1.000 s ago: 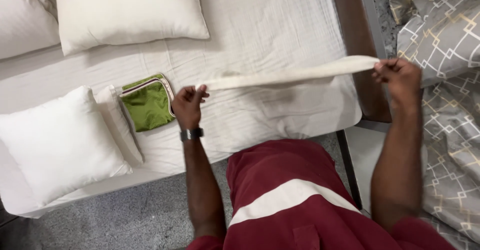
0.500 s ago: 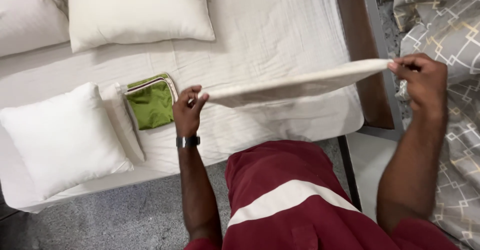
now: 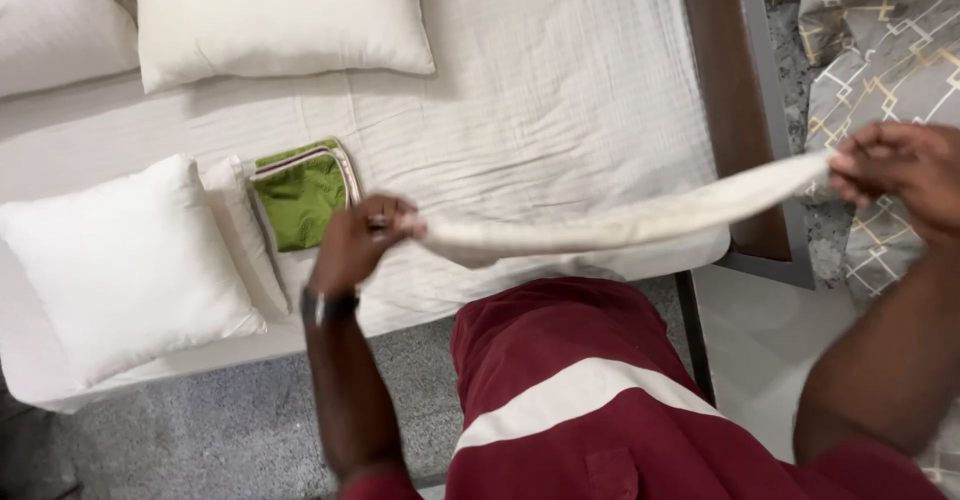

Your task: The person removes a white pillowcase from a pillow on a bed by hand, pulling and twisting the fabric until the pillow is free. The person then folds the removed pillowcase and places it on the bed next to other bedding items.

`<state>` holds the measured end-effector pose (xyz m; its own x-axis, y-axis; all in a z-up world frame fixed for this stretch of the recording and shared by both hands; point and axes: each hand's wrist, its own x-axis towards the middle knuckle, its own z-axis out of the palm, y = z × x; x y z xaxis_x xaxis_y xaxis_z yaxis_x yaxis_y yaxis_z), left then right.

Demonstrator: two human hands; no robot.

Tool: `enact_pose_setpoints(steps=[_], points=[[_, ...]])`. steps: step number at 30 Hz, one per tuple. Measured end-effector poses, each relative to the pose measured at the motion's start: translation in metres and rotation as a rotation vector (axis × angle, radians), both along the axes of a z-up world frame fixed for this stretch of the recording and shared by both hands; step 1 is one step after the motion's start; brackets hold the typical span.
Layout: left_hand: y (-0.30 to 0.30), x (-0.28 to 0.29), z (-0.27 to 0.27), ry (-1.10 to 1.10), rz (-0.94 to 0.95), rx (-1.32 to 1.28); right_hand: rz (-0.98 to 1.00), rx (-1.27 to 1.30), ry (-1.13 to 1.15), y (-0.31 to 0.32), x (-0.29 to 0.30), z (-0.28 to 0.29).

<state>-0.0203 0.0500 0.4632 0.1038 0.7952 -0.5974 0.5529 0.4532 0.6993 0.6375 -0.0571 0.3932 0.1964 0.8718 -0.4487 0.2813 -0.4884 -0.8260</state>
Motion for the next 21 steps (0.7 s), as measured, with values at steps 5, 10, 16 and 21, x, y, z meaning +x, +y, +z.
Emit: enact_pose_setpoints(steps=[5,10,16,21], points=[[0.118,-0.017,-0.155,0.061,0.027,0.125,-0.075,-0.165,-0.101,0.11,-0.1,0.013],[0.16,0.015,-0.299,0.345,0.355,0.709,-0.165,0.136,-0.006,0.128,-0.124,-0.194],[0.034,0.01,-0.441,0.503,0.017,0.32,0.004,-0.2,0.029,0.043,-0.105,-0.346],[-0.033,0.004,-0.445,0.397,0.059,-0.193,0.122,-0.331,-0.314,-0.01,-0.115,-0.432]])
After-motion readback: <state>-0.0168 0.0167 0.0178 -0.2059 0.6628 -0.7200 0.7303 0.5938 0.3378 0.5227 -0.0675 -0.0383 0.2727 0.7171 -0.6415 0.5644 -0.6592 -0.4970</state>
